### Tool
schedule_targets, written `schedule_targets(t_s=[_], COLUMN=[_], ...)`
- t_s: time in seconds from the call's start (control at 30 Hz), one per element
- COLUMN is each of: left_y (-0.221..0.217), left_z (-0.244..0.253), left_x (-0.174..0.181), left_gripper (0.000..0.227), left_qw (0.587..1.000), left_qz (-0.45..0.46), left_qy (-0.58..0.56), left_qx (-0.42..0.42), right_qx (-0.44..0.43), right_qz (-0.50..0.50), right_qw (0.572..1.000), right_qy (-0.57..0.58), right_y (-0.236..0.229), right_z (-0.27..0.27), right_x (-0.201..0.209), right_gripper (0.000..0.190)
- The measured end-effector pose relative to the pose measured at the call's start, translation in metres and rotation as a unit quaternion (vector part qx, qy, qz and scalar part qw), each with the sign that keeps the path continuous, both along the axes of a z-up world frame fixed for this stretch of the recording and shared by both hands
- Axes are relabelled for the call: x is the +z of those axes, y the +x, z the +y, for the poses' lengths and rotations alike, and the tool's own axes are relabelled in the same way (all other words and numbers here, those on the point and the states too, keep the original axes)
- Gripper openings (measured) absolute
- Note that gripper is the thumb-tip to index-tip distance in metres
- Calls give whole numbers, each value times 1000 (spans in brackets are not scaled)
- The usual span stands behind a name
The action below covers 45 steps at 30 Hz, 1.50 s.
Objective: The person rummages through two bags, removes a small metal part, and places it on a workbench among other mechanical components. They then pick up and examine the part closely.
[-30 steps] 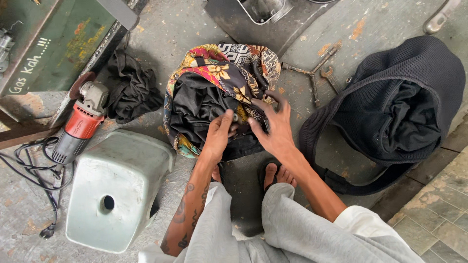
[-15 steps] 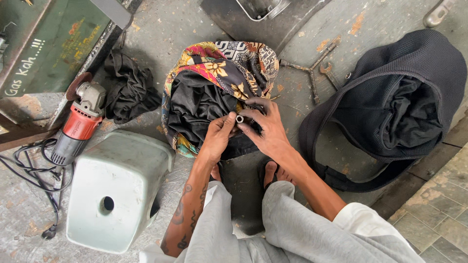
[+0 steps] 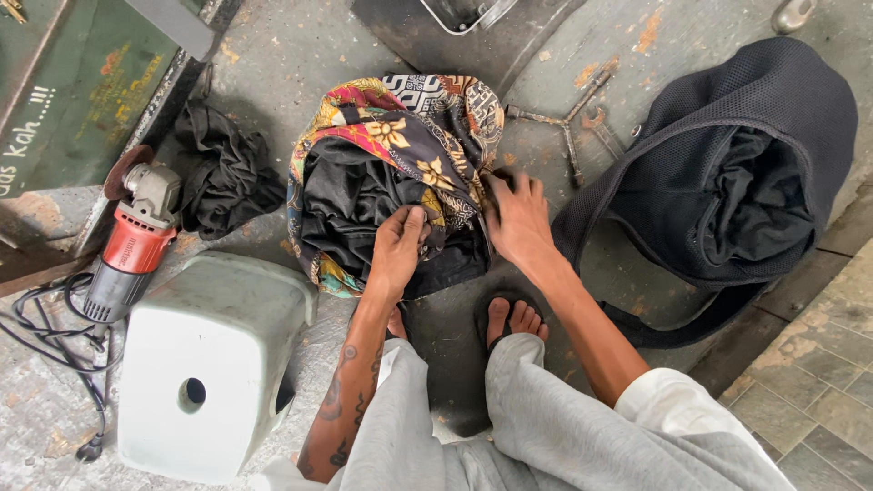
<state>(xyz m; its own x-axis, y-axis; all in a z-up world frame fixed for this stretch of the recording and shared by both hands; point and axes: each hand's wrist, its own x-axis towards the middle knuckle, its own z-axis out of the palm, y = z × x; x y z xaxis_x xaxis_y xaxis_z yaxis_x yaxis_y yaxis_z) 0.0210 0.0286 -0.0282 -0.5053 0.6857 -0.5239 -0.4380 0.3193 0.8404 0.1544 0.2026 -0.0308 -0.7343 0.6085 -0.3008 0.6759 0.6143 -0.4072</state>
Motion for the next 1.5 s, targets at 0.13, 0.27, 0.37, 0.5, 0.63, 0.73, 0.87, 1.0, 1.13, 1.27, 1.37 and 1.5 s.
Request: schedule_targets(t_s=[0.13, 0.27, 0.37, 0.5, 0.63, 0.73, 0.87, 1.0, 1.13, 1.27, 1.37, 1.5], left_y=[-2, -3, -1, -3, -5, 0, 5, -15, -15, -11, -12, -13], left_z=[1, 2, 2, 4, 11, 24, 29, 18, 8, 7, 5, 5], left_x=[4, -3, -1, -5, 23, 41, 18, -15, -24, -36, -32, -24], left_gripper=[38, 37, 37, 37, 34, 32, 37, 40, 40, 41, 42, 40], left_qw=[1000, 1000, 1000, 999, 999, 991, 948, 906, 913, 914, 917, 930], left_qz=[-6, -14, -14, -21, 31, 109, 212, 317, 330, 337, 333, 314], left_qy=[-4, -2, 1, 23, 37, 14, -195, -255, -223, -214, -209, -182], left_qx=[14, 23, 28, 26, -8, -73, -138, -120, -92, -66, -68, -58], right_qx=[39, 17, -1, -51, -59, -37, 43, 19, -41, -91, -59, -44], right_qz=[-33, -18, -6, 19, 31, 34, -4, 4, 34, 22, 2, 9], right_qw=[997, 994, 993, 996, 997, 999, 998, 996, 997, 994, 996, 999], right_qy=[65, 103, 115, 75, 23, 10, 54, 85, 62, 52, 61, -9], right_y=[3, 14, 22, 21, 19, 17, 13, 12, 19, 35, 32, 40], right_z=[7, 5, 9, 13, 13, 9, -7, -4, 2, 4, 0, -2], right_x=[-2, -21, -30, -29, -6, -6, -19, -39, -22, -11, -6, 5], right_gripper=[40, 29, 27, 20, 23, 40, 56, 31, 16, 21, 40, 48])
